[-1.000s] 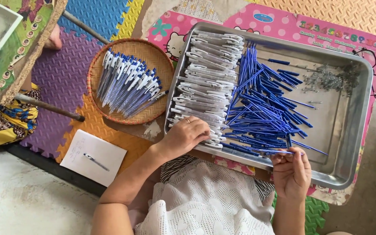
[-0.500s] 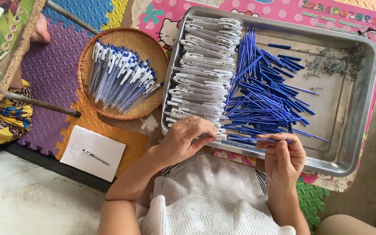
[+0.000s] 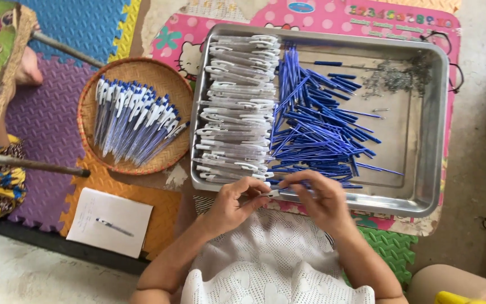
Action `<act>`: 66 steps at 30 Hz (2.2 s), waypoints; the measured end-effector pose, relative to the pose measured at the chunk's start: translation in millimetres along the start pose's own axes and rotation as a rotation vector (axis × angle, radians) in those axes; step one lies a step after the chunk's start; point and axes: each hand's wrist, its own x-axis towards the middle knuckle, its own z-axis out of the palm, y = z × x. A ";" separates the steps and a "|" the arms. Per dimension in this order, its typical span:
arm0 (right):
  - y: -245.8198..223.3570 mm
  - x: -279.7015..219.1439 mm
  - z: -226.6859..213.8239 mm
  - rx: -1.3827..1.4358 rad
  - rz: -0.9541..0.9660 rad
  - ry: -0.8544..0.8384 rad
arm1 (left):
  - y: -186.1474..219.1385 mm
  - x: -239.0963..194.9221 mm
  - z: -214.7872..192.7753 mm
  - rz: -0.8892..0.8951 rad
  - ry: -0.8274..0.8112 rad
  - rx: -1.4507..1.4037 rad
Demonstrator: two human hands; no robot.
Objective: The person assembles blue ballpoint pens by inserting the blue ink cartridges into white pen barrels. They pick up the components from a metal tray and place the completed pens into a woven basket.
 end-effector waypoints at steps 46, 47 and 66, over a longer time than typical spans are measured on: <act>-17.5 30.9 -83.3 0.236 0.097 0.109 | -10.7 38.9 53.7 -0.092 0.223 -0.731; -21.4 29.6 -78.7 0.238 0.096 0.105 | -3.5 43.5 56.6 -0.091 0.227 -0.730; -51.0 41.4 -45.0 0.285 -0.074 0.188 | 38.9 54.7 52.9 0.048 0.189 -0.449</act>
